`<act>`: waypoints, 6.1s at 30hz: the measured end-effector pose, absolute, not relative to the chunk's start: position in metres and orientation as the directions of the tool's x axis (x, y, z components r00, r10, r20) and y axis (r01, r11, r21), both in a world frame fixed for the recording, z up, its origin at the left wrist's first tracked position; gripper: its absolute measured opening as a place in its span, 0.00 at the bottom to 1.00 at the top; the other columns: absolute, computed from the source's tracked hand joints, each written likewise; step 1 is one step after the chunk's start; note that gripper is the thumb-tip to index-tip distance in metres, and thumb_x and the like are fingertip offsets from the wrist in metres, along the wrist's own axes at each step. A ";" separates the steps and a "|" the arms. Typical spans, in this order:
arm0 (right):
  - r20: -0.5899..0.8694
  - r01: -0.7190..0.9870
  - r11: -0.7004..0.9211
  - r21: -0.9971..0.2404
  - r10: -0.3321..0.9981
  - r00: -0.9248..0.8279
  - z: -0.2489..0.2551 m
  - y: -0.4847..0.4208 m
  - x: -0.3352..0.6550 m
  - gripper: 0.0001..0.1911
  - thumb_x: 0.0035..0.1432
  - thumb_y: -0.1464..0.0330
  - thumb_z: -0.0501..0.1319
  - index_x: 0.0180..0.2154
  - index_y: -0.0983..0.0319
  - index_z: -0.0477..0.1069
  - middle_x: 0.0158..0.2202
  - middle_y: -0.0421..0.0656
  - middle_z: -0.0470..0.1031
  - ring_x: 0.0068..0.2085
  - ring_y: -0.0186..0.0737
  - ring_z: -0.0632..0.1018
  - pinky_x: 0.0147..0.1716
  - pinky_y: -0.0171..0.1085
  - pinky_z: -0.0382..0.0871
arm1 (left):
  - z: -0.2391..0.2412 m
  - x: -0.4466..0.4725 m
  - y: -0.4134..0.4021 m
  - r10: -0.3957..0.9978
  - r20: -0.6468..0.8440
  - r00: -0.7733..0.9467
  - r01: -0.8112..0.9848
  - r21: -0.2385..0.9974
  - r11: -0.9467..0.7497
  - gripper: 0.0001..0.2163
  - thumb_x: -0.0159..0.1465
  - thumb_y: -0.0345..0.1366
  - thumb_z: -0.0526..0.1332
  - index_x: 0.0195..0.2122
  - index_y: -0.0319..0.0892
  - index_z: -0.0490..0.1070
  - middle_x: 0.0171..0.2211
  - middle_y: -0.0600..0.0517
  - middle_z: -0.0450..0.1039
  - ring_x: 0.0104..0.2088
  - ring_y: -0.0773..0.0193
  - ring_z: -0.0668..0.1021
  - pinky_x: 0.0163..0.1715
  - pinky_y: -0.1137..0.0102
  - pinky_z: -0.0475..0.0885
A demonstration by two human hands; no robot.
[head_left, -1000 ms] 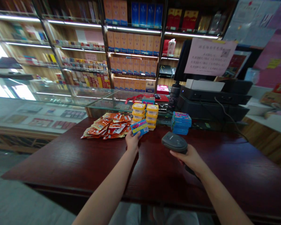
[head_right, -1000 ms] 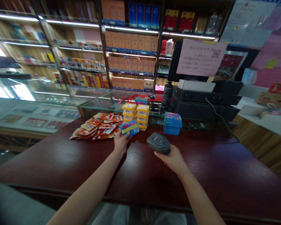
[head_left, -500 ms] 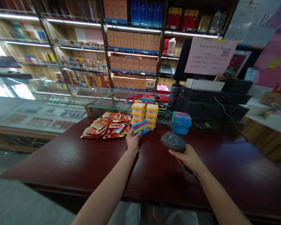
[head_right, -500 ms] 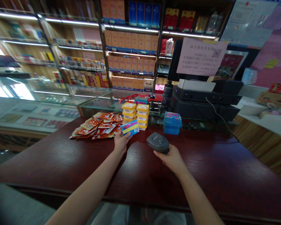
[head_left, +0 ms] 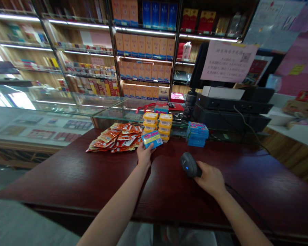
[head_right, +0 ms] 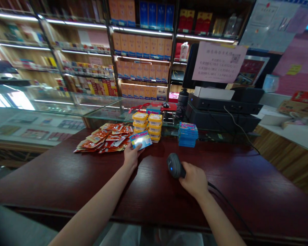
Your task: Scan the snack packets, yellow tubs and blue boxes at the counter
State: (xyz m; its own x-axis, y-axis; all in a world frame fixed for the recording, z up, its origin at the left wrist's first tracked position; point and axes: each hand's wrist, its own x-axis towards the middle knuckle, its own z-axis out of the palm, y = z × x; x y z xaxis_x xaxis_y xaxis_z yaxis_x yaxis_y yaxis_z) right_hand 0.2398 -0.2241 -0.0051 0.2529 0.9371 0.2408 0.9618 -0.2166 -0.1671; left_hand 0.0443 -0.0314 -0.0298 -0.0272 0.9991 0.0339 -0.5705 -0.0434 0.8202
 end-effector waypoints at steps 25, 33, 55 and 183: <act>0.207 0.961 -0.198 -0.191 0.949 0.237 -0.016 -0.219 0.247 0.12 0.50 0.71 0.57 0.39 0.60 0.70 0.37 0.44 0.76 0.39 0.44 0.76 0.37 0.37 0.61 | 0.100 0.207 -0.026 0.310 0.764 0.566 0.067 0.332 -0.941 0.12 0.58 0.30 0.61 0.42 0.48 0.77 0.39 0.46 0.73 0.46 0.55 0.70 0.52 0.62 0.60; 0.233 0.963 -0.162 -0.216 0.949 0.212 -0.020 -0.219 0.250 0.15 0.48 0.72 0.57 0.41 0.58 0.70 0.37 0.42 0.76 0.39 0.43 0.75 0.38 0.37 0.61 | 0.065 0.243 -0.008 0.343 0.696 0.631 0.120 0.350 -0.929 0.13 0.49 0.29 0.69 0.36 0.49 0.78 0.39 0.47 0.72 0.45 0.54 0.70 0.50 0.62 0.61; 0.198 0.953 -0.174 -0.250 0.954 0.226 -0.024 -0.220 0.251 0.17 0.47 0.73 0.56 0.41 0.59 0.71 0.38 0.42 0.76 0.41 0.43 0.75 0.39 0.37 0.59 | 0.049 0.156 -0.020 0.473 0.727 0.499 0.388 0.301 -0.871 0.08 0.61 0.32 0.60 0.40 0.43 0.76 0.37 0.49 0.73 0.41 0.59 0.73 0.44 0.64 0.69; 0.541 0.937 -0.230 -0.263 0.769 0.341 -0.031 -0.221 0.262 0.13 0.51 0.69 0.57 0.40 0.61 0.72 0.35 0.44 0.79 0.34 0.42 0.77 0.33 0.36 0.62 | -0.029 0.166 -0.027 0.664 0.451 0.597 0.111 0.773 -0.625 0.11 0.60 0.26 0.57 0.41 0.39 0.75 0.40 0.47 0.78 0.41 0.61 0.79 0.45 0.65 0.73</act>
